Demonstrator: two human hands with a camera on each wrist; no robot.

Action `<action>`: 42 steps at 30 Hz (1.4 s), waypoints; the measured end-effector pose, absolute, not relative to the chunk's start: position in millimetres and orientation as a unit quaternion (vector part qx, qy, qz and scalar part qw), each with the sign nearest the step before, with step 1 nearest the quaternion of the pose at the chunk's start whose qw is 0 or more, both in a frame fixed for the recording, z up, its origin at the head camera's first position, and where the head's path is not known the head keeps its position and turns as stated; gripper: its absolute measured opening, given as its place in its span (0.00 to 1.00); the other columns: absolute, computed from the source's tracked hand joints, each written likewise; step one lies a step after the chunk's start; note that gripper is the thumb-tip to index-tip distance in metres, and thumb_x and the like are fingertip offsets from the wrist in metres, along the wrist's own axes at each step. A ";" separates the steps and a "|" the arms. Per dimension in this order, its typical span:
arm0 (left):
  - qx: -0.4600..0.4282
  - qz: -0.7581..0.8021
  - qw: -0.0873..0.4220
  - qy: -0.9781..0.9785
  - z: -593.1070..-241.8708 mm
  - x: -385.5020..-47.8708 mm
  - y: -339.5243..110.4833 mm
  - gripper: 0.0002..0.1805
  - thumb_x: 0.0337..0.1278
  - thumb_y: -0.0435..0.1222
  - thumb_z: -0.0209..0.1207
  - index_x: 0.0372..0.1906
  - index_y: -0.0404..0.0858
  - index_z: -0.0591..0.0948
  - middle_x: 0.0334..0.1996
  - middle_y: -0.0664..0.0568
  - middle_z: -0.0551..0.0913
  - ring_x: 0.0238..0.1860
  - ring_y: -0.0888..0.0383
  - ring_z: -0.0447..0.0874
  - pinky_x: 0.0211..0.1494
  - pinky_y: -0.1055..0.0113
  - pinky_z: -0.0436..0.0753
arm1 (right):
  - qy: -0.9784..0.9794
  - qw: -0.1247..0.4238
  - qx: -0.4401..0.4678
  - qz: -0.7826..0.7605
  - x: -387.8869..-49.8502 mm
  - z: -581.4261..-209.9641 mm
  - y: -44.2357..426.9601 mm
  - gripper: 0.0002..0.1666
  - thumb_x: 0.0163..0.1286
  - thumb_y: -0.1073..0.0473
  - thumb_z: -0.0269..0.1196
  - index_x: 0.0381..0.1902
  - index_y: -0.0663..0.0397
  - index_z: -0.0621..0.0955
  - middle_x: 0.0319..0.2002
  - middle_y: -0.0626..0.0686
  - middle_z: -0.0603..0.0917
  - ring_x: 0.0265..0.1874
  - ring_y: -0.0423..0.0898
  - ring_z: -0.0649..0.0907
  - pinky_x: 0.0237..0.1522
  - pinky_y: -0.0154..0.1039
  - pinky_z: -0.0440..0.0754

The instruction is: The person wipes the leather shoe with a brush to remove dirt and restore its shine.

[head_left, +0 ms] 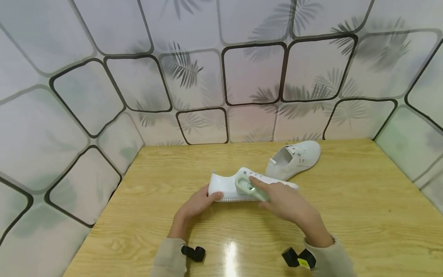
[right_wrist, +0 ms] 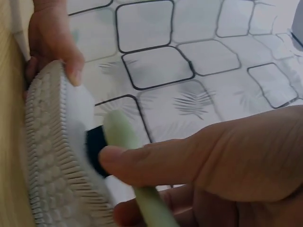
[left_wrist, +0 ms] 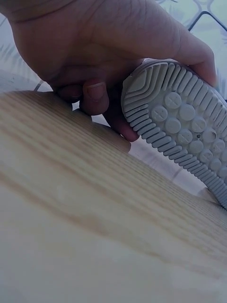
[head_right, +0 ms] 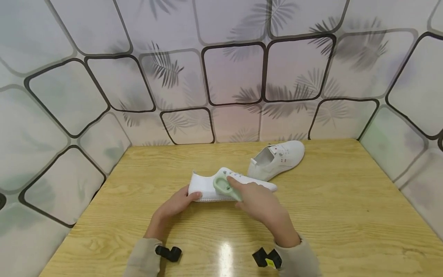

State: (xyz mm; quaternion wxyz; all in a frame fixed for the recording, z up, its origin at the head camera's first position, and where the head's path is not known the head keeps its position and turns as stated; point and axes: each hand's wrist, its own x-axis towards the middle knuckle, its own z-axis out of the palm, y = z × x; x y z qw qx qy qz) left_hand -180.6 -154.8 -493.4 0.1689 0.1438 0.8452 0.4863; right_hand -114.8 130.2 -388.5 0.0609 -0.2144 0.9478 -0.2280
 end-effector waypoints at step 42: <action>0.146 0.484 0.167 0.846 -497.3 -180.3 -156.2 0.35 0.68 0.58 0.53 0.71 0.43 0.67 0.60 0.48 0.77 0.59 0.53 0.74 0.64 0.49 0.70 | 0.954 0.091 -0.170 -0.229 -116.6 -380.1 157.6 0.43 0.68 0.60 0.65 0.77 0.40 0.62 0.44 0.57 0.84 0.20 0.42 0.72 0.22 0.39 0.72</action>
